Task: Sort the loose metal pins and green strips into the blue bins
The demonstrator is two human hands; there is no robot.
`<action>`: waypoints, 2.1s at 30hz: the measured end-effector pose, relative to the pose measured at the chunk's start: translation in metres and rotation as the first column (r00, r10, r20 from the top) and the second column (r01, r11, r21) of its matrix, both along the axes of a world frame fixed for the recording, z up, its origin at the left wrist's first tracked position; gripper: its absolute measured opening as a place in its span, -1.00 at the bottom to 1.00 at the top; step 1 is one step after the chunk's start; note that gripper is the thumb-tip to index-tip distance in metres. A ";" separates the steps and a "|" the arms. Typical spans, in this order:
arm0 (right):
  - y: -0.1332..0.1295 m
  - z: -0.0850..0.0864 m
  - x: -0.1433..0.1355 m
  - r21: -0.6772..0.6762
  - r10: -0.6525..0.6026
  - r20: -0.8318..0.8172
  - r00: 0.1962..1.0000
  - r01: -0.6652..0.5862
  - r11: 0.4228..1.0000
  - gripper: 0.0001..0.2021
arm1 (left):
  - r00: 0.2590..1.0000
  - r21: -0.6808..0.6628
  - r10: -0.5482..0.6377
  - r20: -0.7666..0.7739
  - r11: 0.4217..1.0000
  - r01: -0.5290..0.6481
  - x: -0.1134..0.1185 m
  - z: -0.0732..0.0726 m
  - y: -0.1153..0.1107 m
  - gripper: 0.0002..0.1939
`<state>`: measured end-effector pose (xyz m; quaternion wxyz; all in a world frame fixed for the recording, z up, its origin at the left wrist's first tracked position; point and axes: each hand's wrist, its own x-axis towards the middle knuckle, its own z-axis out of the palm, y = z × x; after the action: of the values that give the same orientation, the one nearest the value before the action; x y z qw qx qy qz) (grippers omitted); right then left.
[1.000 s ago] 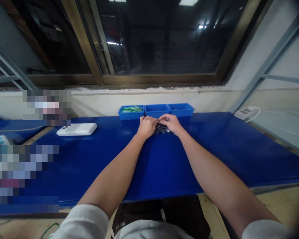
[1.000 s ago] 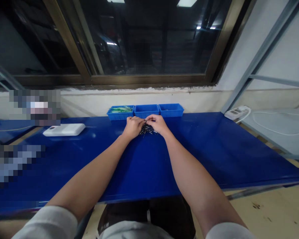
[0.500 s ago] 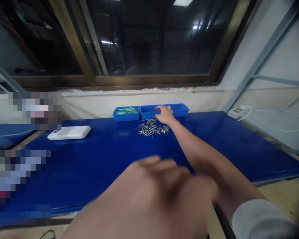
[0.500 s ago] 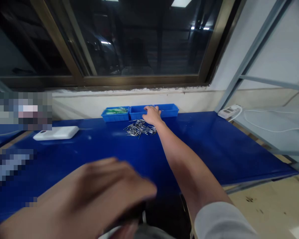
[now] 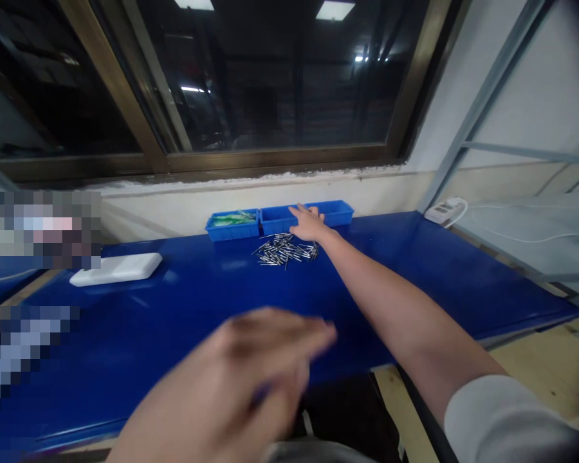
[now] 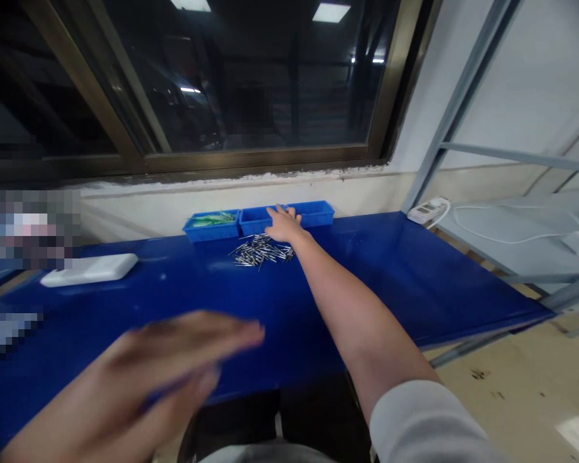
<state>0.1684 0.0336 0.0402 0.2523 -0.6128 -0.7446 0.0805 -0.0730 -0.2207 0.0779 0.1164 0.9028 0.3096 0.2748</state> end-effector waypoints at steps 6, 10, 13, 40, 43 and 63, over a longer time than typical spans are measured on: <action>-0.017 -0.019 0.008 0.204 -0.052 -0.152 0.987 0.083 0.975 -0.62 | 0.934 -0.044 0.355 0.034 0.935 -0.353 0.055 0.013 0.154 -0.55; -0.029 -0.035 0.012 0.179 -0.047 -0.181 0.982 0.080 0.981 -0.83 | 0.843 -0.067 0.522 0.131 0.853 -0.518 0.060 -0.030 0.210 -0.70; -0.032 -0.040 0.013 0.118 -0.038 -0.157 0.987 0.057 0.991 -0.89 | 0.834 -0.083 0.542 0.102 0.841 -0.535 0.062 -0.059 0.223 -0.71; -0.028 -0.035 -0.002 0.199 0.135 -0.402 0.905 -0.058 0.978 -0.84 | 0.939 0.192 0.344 -0.009 0.922 -0.336 0.079 -0.073 0.218 -0.65; -0.025 -0.038 -0.006 0.166 0.156 -0.560 0.813 -0.074 0.983 -0.85 | 0.950 0.201 0.311 -0.015 0.932 -0.301 0.082 -0.069 0.213 -0.71; -0.039 -0.022 0.001 0.232 0.155 -0.351 0.923 -0.074 0.970 -0.68 | 0.902 0.152 0.409 0.141 0.891 -0.428 0.083 -0.066 0.211 -0.75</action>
<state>0.1698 -0.0049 0.0179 0.4464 -0.5113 -0.7233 0.1273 0.0104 -0.0096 0.0123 -0.0112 0.8060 0.4641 0.3673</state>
